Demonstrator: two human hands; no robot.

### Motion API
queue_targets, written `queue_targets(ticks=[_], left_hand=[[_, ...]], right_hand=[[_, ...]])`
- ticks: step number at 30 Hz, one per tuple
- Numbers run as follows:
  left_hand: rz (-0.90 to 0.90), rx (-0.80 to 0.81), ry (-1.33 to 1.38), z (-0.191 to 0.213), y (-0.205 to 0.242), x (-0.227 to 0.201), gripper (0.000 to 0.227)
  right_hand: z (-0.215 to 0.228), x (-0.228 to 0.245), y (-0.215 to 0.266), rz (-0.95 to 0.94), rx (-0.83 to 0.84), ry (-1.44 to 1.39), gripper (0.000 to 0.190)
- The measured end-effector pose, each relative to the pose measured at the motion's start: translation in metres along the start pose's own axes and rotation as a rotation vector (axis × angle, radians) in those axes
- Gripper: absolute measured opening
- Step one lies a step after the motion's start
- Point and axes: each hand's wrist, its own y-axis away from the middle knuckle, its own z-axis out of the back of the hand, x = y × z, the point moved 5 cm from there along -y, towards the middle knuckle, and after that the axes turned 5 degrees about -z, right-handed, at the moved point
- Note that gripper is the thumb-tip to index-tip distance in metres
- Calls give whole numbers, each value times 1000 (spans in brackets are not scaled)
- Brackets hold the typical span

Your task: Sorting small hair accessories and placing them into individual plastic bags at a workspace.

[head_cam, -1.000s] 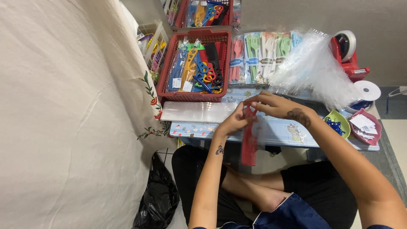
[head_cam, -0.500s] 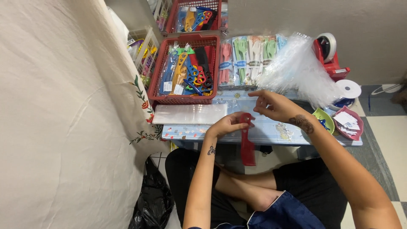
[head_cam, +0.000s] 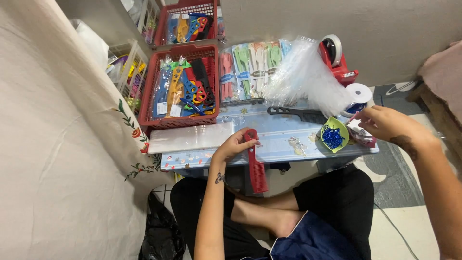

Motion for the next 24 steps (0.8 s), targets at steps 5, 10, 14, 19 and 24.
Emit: queue_targets(ticks=[5,10,14,19,24], left_hand=[[-19,-8,-15,3,-1,2,26],[-36,-5,-9,7,-4,9,26],[-15,-16,-1,6,-4,10,28],[5,-67,-26,6,-2,9,34],[-1,-72,12,4,0,7,34]], right_hand=[[-28,-19,-7,56,-9,69,47],[2,18,21,-123,89,-26,28],[-5,-2,11,-92,50,-47,28],[-1,-17,4,-90,-93,-198,21],[11,-3,14,-146,-104,-532,23]])
